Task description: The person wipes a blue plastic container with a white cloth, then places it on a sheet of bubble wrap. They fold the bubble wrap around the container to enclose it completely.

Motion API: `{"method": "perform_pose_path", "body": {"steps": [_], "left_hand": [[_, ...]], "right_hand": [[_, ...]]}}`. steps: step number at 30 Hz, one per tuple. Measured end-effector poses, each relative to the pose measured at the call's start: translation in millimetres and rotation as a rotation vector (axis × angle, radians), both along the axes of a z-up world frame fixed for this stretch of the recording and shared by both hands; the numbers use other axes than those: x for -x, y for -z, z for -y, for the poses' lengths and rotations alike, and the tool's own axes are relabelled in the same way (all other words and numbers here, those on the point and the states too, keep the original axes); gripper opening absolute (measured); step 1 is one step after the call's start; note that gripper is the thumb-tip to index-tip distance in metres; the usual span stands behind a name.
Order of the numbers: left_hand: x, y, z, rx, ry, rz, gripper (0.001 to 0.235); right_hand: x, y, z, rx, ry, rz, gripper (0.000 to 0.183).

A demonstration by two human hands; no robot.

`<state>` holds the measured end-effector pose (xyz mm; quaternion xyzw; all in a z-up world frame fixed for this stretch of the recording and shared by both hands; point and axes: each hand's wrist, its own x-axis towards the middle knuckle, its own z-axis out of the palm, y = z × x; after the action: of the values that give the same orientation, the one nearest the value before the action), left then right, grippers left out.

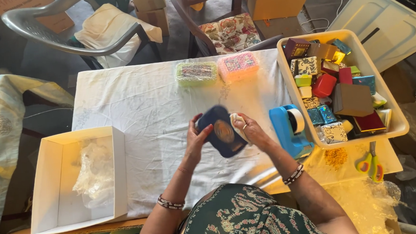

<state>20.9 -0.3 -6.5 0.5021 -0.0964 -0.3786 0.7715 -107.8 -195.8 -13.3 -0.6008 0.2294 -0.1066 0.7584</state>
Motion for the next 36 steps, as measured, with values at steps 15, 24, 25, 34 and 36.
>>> {"method": "perform_pose_path", "body": {"steps": [15, 24, 25, 34, 36], "left_hand": [[-2.9, 67.8, 3.7, -0.047, 0.071, 0.039, 0.062], [22.5, 108.9, 7.1, -0.273, -0.035, -0.276, 0.079], [24.5, 137.3, 9.7, -0.276, -0.036, -0.279, 0.079], [20.1, 130.7, -5.1, -0.61, 0.193, 1.017, 0.124], [21.0, 103.3, -4.7, -0.78, 0.391, 1.016, 0.136]], "right_hand": [[11.1, 24.7, 13.7, 0.538, -0.063, -0.193, 0.048], [25.9, 36.5, 11.4, 0.816, 0.191, -0.349, 0.041], [25.3, 40.0, 8.2, 0.814, 0.188, -0.352, 0.041], [8.9, 101.8, -20.1, 1.323, 0.003, -0.177, 0.044], [-0.7, 99.7, -35.7, 1.466, -0.104, -0.395, 0.053]]}}
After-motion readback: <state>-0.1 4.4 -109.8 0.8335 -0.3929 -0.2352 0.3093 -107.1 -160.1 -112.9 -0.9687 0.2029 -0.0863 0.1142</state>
